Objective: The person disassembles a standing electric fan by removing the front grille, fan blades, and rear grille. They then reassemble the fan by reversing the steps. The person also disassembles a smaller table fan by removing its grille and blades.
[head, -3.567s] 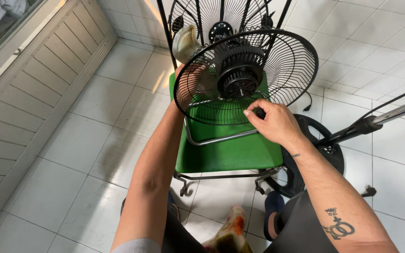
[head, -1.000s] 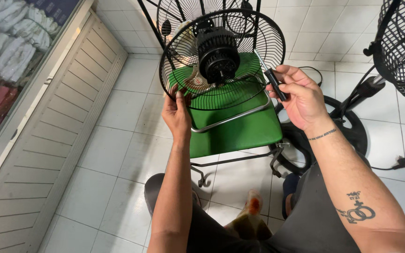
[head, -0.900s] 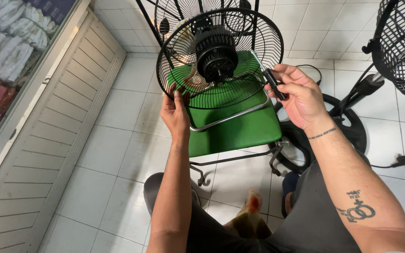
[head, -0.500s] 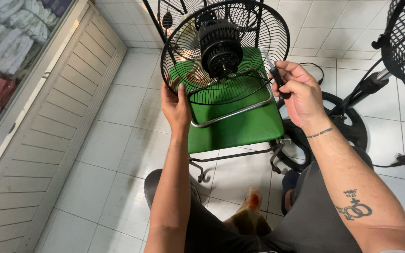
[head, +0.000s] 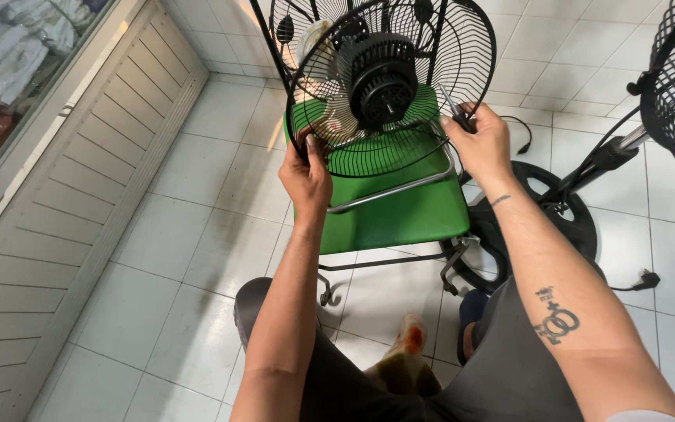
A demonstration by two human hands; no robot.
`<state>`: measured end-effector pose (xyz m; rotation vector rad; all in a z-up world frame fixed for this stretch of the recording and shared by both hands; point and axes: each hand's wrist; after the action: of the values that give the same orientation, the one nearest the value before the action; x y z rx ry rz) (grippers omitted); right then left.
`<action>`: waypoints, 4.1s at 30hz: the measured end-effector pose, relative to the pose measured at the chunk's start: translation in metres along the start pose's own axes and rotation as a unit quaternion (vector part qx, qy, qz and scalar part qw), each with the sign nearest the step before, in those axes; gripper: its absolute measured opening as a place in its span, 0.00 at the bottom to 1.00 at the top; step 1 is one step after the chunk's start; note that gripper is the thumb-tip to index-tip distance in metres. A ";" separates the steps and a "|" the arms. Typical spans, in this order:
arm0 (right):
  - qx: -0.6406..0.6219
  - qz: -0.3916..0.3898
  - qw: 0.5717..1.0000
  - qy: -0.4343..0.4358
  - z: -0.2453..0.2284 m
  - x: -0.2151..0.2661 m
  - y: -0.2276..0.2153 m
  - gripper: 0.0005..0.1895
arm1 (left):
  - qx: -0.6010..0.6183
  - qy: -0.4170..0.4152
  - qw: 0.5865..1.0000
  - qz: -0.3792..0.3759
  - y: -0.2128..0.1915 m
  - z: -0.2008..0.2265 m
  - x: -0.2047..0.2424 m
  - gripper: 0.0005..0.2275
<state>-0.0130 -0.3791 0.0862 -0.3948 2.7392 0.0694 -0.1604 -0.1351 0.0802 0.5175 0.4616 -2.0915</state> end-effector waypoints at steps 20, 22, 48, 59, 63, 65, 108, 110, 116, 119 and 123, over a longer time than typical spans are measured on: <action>0.135 0.015 0.989 -0.051 -0.010 -0.028 0.015 0.10 | -0.085 0.090 0.992 0.018 -0.009 0.024 0.048 0.07; 0.146 0.010 0.988 -0.042 -0.012 -0.027 0.018 0.13 | -0.099 0.090 0.991 0.023 -0.009 0.020 0.049 0.06; 0.144 -0.075 0.986 0.025 -0.142 0.022 0.053 0.11 | 0.079 0.050 0.995 -0.033 -0.019 0.090 0.012 0.24; 0.140 -0.085 0.986 0.043 -0.148 0.018 0.055 0.11 | 0.054 0.027 0.997 -0.043 -0.017 0.072 0.004 0.15; 0.129 -0.090 0.986 0.052 -0.145 0.017 0.057 0.11 | 0.027 0.033 0.999 -0.033 -0.018 0.067 0.003 0.15; 0.106 -0.092 0.989 0.055 -0.142 0.017 0.058 0.11 | 0.028 0.037 0.998 -0.033 -0.019 0.066 0.003 0.16; -0.075 -0.175 0.873 0.449 -0.122 -0.033 0.053 0.23 | 0.011 0.049 0.999 -0.012 -0.016 0.062 0.006 0.14; -0.030 -0.184 0.899 0.397 -0.115 -0.038 0.053 0.22 | 0.013 0.054 0.998 -0.012 -0.016 0.061 0.004 0.14; 0.391 -0.170 0.903 -0.046 -0.119 -0.017 0.055 0.21 | -0.010 0.042 0.998 -0.035 -0.018 0.062 -0.004 0.13; 0.495 -0.124 0.805 -0.304 -0.127 -0.002 0.058 0.17 | -0.007 0.079 0.997 -0.024 -0.022 0.065 -0.005 0.13; 0.413 -0.093 0.890 -0.168 -0.135 -0.004 0.059 0.18 | -0.026 0.051 0.998 -0.034 -0.025 0.076 0.001 0.13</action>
<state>-0.0734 -0.3350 0.2134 -0.3408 2.1149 -0.9489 -0.1960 -0.1614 0.1465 0.5867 0.5993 -2.1181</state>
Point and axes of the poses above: each hand's wrist, its own x-axis away from the middle knuckle, its own y-axis out of the palm, z = x × y, and after that the axes turned 14 degrees about -x, right-handed
